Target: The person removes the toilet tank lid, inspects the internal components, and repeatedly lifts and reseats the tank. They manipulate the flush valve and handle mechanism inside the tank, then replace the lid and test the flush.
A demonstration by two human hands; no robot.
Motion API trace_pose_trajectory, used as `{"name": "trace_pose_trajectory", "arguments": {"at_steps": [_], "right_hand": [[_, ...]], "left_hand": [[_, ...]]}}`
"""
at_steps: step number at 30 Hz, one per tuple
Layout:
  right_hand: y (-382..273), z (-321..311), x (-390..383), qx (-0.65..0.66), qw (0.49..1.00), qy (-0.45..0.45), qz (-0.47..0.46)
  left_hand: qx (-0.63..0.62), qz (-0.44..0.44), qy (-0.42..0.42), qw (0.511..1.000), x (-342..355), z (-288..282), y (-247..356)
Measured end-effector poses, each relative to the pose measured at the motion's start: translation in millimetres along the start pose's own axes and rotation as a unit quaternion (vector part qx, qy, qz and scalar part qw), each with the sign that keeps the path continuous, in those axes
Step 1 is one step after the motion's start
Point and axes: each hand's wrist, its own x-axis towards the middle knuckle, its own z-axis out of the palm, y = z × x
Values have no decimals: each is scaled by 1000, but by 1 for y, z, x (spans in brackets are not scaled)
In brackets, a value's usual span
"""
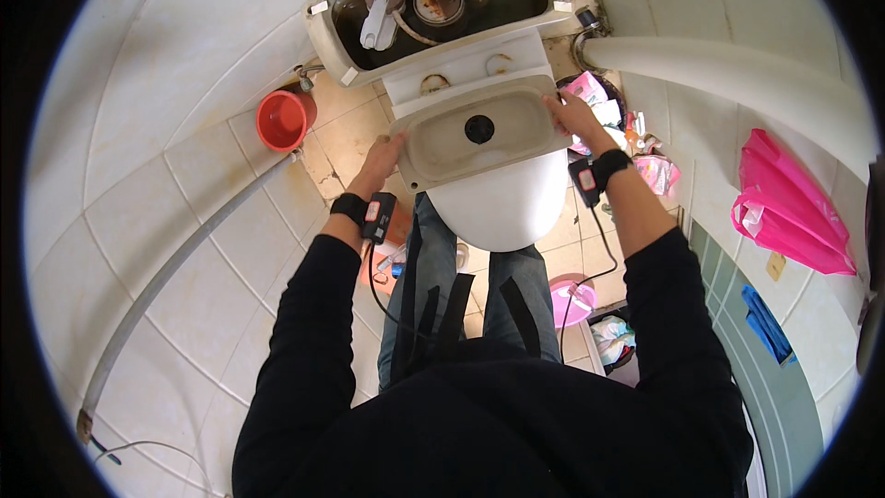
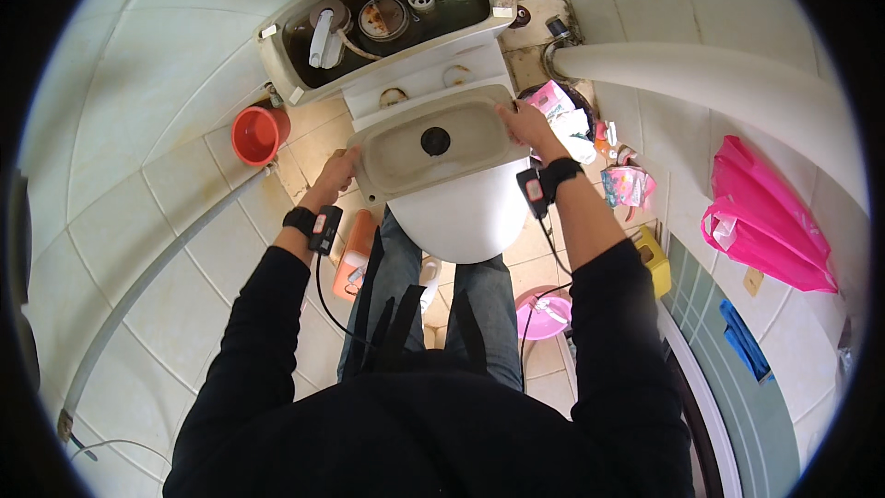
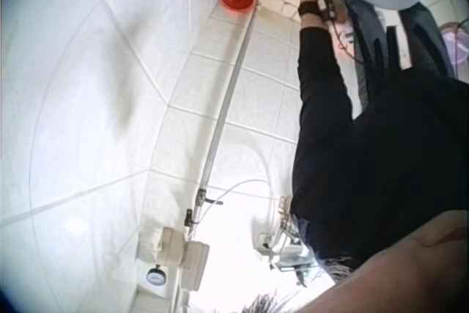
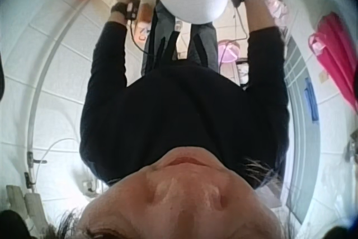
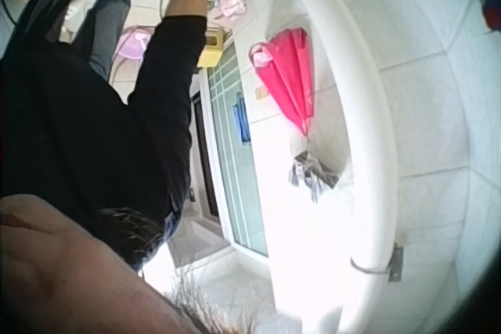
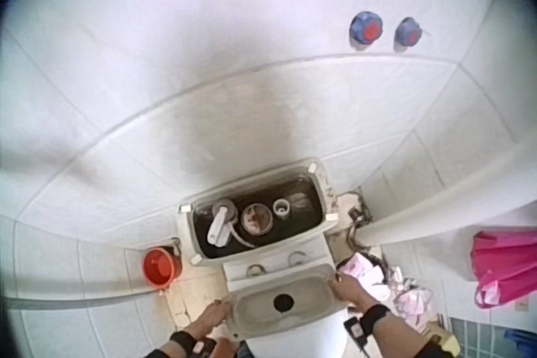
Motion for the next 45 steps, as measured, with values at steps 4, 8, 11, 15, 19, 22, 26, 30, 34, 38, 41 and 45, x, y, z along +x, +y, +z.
{"name": "trace_pose_trajectory", "arguments": {"at_steps": [4, 8, 11, 15, 19, 22, 26, 30, 34, 38, 41, 45], "right_hand": [[8, 41, -52, 16, 959, 251, -128], [0, 105, -129, 96, 960, 123, -234], [-13, 145, -171, 123, 948, 34, -292], [-9, 153, -184, 77, 948, 109, -291], [10, 143, -180, 97, 951, 109, -271], [23, 138, -174, 123, 946, 134, -267], [46, 135, -169, 298, 928, 158, -161], [67, 138, -161, 411, 902, 100, -84], [84, 142, -151, 445, 887, 89, -81], [98, 140, -145, 467, 876, 92, -76], [105, 136, -142, 456, 882, 91, -81], [111, 132, -136, 464, 876, 87, -94]], "left_hand": [[-19, 146, 134, 980, -30, 22, 3], [-121, 110, -88, 983, -99, 60, 18], [-183, 18, -204, 962, -137, 96, 33], [-265, -68, -243, 931, -148, 123, 37], [-302, -50, -354, 884, -138, 132, 38], [-292, -64, -310, 903, -139, 136, 46], [-25, 136, -76, 988, -124, 137, 59], [157, 256, 106, 948, -80, 159, 55], [157, 314, 172, 921, -47, 180, 45], [208, 299, 218, 906, -40, 184, 39], [228, 310, 232, 893, -40, 185, 36], [242, 314, 239, 886, -38, 189, 35]]}}
